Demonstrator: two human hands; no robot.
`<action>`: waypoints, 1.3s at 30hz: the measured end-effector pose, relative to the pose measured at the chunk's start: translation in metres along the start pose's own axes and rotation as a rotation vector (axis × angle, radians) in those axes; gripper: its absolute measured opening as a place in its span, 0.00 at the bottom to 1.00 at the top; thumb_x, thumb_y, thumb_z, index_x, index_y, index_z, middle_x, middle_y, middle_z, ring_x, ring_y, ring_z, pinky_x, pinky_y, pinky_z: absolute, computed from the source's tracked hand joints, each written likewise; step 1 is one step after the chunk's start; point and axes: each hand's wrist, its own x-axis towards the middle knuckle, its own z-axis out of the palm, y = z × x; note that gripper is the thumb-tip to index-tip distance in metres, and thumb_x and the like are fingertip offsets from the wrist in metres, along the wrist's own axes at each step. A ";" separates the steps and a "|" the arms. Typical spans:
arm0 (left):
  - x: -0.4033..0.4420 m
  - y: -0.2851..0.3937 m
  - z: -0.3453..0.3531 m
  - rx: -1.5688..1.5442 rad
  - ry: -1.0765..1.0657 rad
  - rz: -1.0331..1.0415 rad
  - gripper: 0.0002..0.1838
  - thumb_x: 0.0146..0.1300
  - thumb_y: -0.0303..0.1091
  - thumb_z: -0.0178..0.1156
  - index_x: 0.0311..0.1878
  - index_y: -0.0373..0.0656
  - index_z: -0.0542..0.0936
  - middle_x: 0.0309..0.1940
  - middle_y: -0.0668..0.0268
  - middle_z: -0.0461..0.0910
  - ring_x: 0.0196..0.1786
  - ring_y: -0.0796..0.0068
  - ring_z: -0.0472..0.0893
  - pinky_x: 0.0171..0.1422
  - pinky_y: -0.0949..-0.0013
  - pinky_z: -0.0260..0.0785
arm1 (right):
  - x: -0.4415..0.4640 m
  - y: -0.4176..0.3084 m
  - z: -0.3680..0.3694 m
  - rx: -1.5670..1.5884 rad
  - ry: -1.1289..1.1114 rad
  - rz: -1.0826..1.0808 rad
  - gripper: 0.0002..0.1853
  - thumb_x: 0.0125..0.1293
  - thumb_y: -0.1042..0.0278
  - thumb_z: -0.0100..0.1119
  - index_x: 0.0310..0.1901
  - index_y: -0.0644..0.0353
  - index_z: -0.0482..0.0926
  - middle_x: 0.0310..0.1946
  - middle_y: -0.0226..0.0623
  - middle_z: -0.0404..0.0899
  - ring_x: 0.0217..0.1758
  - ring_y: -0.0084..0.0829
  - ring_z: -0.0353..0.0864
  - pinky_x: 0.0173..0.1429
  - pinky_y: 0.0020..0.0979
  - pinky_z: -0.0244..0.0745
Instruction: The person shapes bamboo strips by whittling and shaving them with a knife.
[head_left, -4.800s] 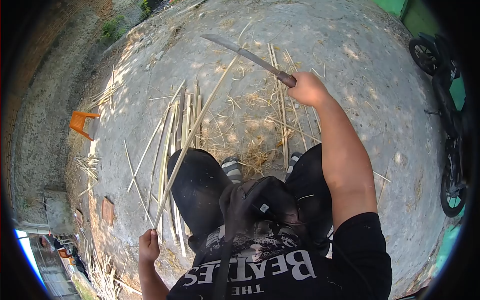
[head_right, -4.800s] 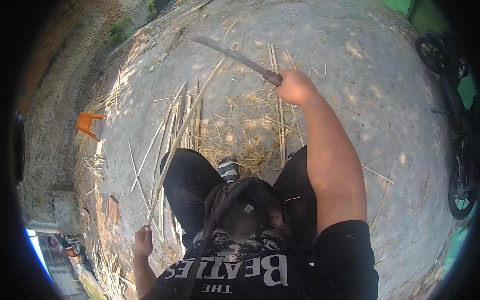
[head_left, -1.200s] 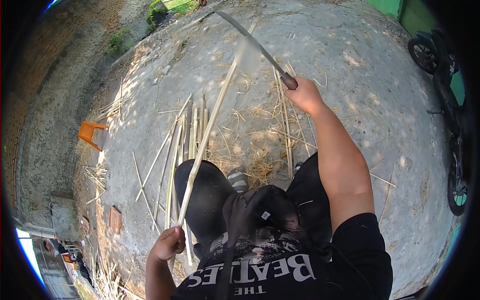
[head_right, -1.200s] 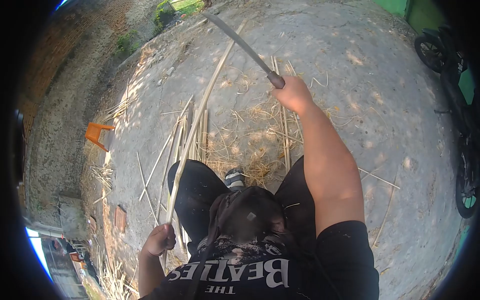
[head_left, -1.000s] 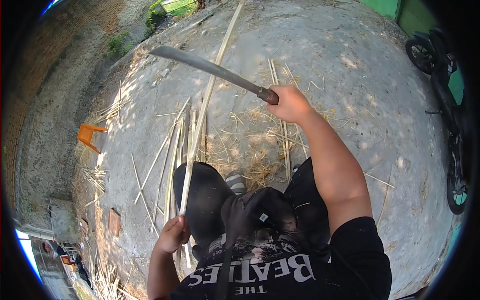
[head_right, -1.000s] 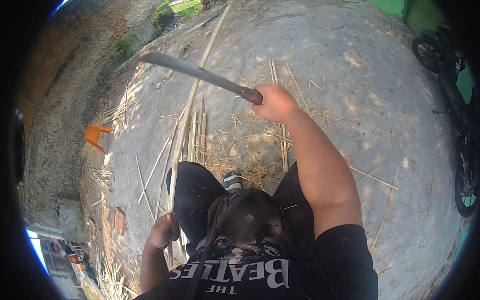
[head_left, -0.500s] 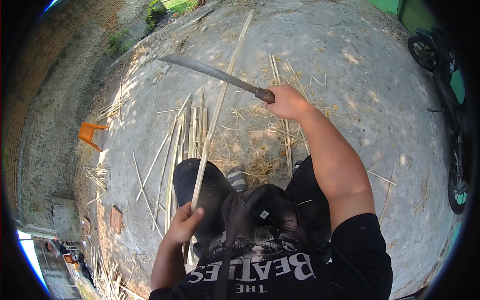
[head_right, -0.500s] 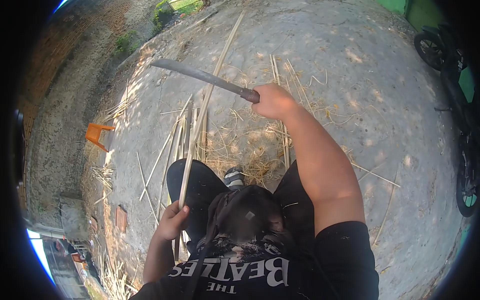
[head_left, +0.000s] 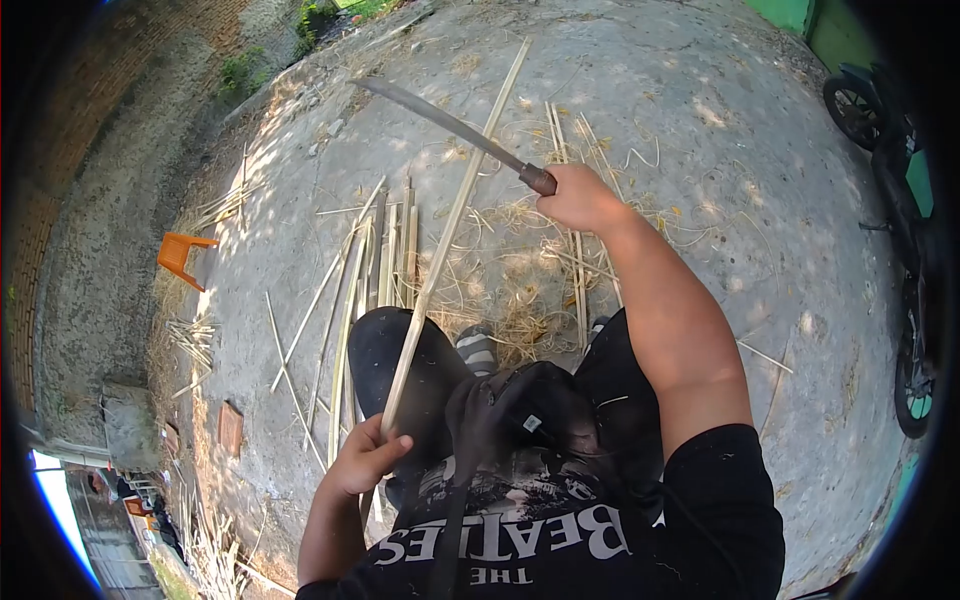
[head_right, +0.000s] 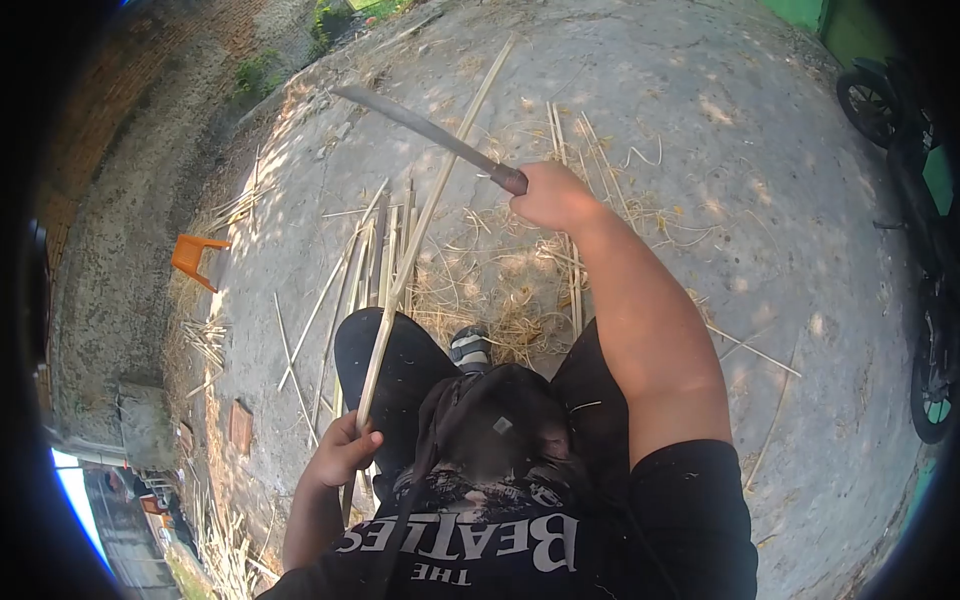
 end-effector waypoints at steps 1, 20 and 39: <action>-0.001 0.000 0.002 0.006 0.005 0.006 0.14 0.71 0.36 0.69 0.39 0.50 0.70 0.24 0.78 0.67 0.20 0.88 0.62 0.23 0.77 0.52 | -0.001 -0.001 -0.001 0.018 0.001 0.044 0.10 0.57 0.63 0.65 0.36 0.60 0.80 0.27 0.44 0.81 0.33 0.45 0.82 0.42 0.44 0.75; 0.033 0.037 0.003 -0.133 0.011 0.093 0.16 0.65 0.21 0.65 0.36 0.51 0.68 0.23 0.78 0.68 0.20 0.88 0.65 0.22 0.78 0.53 | -0.019 -0.049 0.035 -0.307 -0.106 -0.532 0.10 0.49 0.60 0.70 0.30 0.50 0.81 0.25 0.40 0.83 0.33 0.51 0.85 0.39 0.52 0.77; 0.062 0.050 0.017 -0.281 0.006 0.113 0.16 0.64 0.16 0.60 0.37 0.53 0.67 0.22 0.78 0.66 0.18 0.87 0.60 0.21 0.76 0.47 | -0.029 -0.068 0.056 -0.315 -0.080 -0.525 0.09 0.50 0.62 0.69 0.33 0.52 0.81 0.24 0.42 0.82 0.33 0.51 0.85 0.39 0.52 0.78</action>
